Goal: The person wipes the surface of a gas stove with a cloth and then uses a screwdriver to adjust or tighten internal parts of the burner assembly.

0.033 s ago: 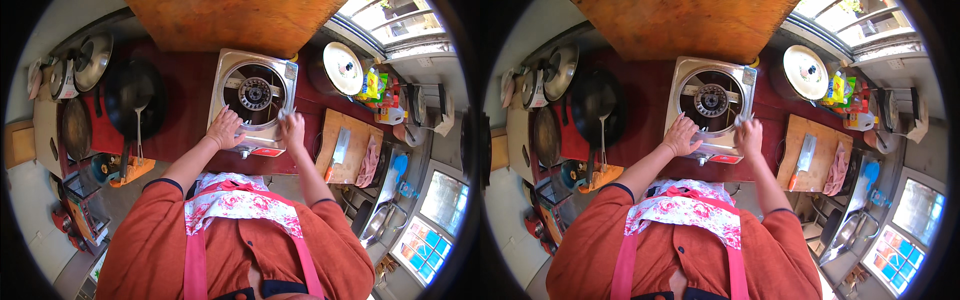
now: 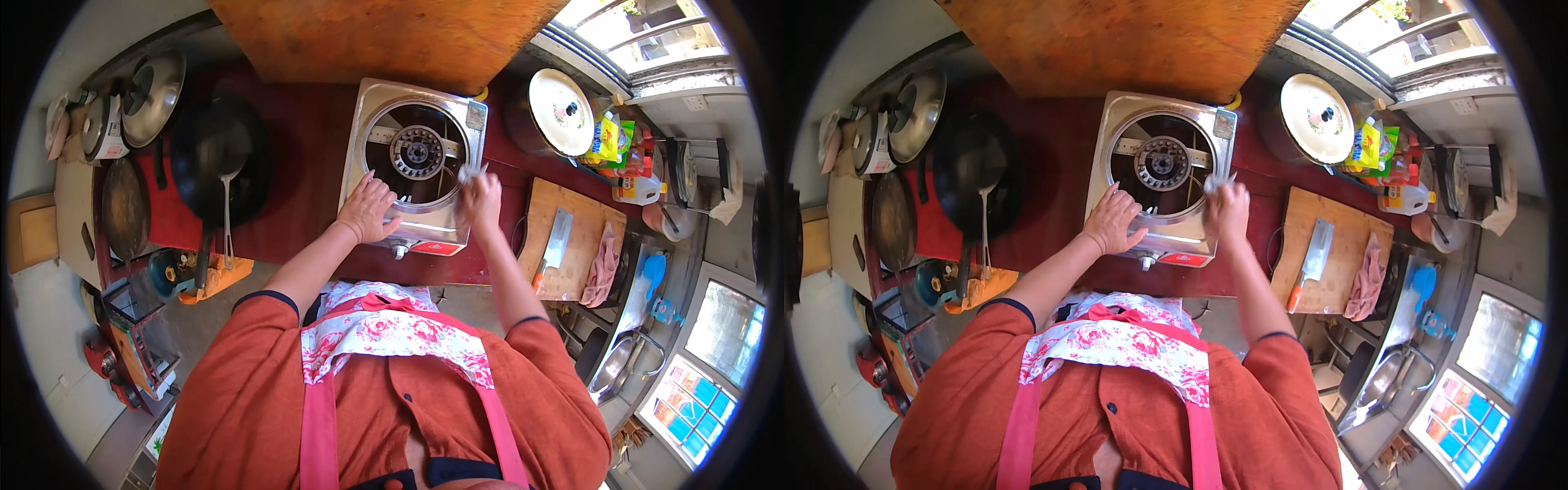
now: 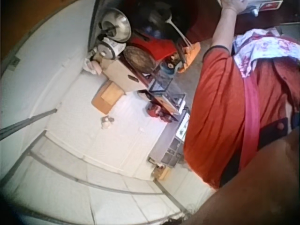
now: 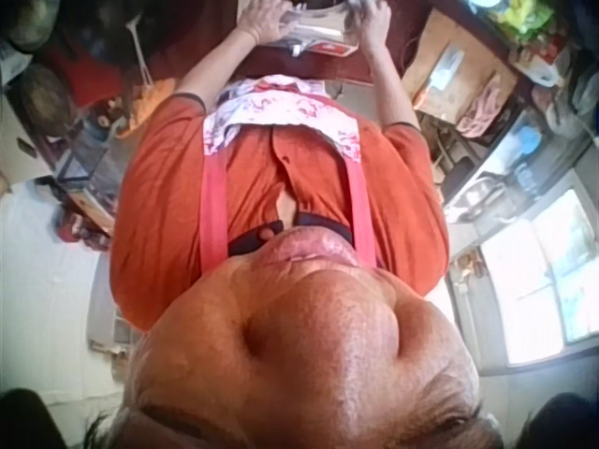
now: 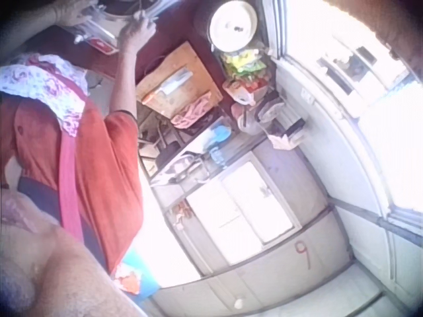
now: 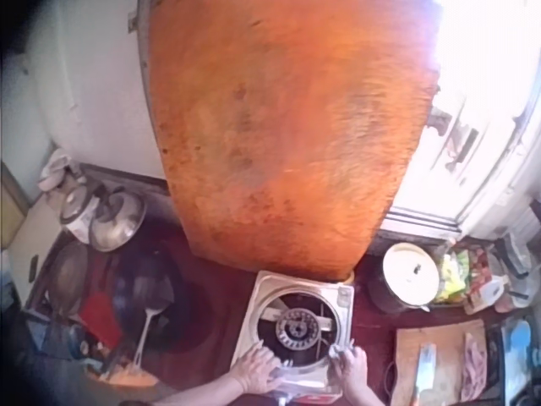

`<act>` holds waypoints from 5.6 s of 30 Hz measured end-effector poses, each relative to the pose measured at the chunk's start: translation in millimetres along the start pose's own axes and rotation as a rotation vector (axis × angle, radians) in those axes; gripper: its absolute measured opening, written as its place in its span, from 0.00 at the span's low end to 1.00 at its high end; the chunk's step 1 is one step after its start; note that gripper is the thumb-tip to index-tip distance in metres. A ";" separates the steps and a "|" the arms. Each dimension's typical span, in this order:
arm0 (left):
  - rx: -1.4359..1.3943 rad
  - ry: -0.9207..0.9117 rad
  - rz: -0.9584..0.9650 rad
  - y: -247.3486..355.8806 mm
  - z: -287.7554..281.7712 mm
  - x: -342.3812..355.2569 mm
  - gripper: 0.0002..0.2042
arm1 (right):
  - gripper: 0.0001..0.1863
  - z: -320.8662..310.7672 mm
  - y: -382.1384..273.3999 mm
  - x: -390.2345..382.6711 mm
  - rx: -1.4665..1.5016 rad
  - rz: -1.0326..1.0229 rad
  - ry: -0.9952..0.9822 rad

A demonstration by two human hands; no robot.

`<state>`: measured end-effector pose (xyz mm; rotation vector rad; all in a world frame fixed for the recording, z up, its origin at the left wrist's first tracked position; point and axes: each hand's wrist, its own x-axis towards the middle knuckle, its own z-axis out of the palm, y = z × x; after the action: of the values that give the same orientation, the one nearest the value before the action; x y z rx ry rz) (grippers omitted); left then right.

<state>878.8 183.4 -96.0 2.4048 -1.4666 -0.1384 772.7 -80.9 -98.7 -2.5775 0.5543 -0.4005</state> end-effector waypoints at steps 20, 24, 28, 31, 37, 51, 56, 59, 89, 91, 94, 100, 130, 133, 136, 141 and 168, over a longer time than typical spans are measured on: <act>-0.139 0.085 -0.027 -1.1 7.0 -7.6 0.24 | 0.11 50.1 -5.5 136.8 -0.275 -0.013 0.195; -0.141 0.067 -0.033 -1.0 3.0 -7.8 0.23 | 0.13 85.9 -53.0 178.7 -0.186 -0.205 0.142; -0.090 -0.016 -0.044 -1.5 -2.8 -6.5 0.23 | 0.15 128.0 -134.9 180.2 -0.082 -0.448 -0.143; -0.053 -0.016 -0.044 -1.2 -2.4 -7.6 0.24 | 0.13 134.6 -168.8 176.5 0.028 -0.517 -0.250; -0.140 0.013 -0.049 -3.6 0.6 -7.8 0.23 | 0.14 90.2 -83.1 188.2 -0.040 -0.352 -0.168; -0.132 -0.018 -0.014 -3.4 1.2 -9.6 0.27 | 0.12 156.4 -147.6 140.3 -0.116 -0.706 -0.194; -0.207 -0.096 -0.078 -4.6 4.6 -14.0 0.30 | 0.10 104.4 -185.8 72.0 0.090 -0.761 -0.579; -0.148 -0.052 -0.055 -3.0 6.6 -14.3 0.29 | 0.09 113.0 -182.2 116.4 -0.097 -0.836 -0.561; -0.148 0.096 0.016 -2.5 2.0 -6.9 0.24 | 0.16 130.8 -157.0 220.5 -0.131 -0.106 -0.178; -0.153 0.062 0.013 -1.6 -2.6 -3.2 0.24 | 0.17 127.7 -135.2 228.0 -0.164 -0.180 -0.237; -0.091 0.043 0.007 -1.3 1.9 -3.4 0.25 | 0.17 103.3 -76.6 248.0 -0.295 -0.042 -0.427; -0.160 0.156 0.020 0.7 0.2 -0.5 0.24 | 0.21 25.1 45.2 232.0 -0.133 0.348 -0.323; -0.076 0.087 0.115 0.6 -1.8 5.7 0.25 | 0.12 18.9 13.9 87.1 0.242 -0.016 0.315; -0.085 0.092 0.113 2.1 -1.2 4.6 0.25 | 0.05 17.9 6.5 101.1 -0.089 -0.181 0.200; -0.091 0.074 0.080 2.5 -2.7 3.6 0.24 | 0.04 13.4 8.4 78.6 -0.076 -0.111 0.194; -0.090 0.077 0.031 2.6 2.1 -0.6 0.23 | 0.06 -6.4 -4.0 22.0 -0.117 -0.003 0.081; -0.118 0.096 0.048 0.2 0.4 -0.7 0.24 | 0.06 13.7 2.1 98.8 -0.010 0.039 0.069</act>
<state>878.2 183.8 -96.3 2.2496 -1.4309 -0.0941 863.6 -121.6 -93.6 -2.5662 0.6319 -0.4755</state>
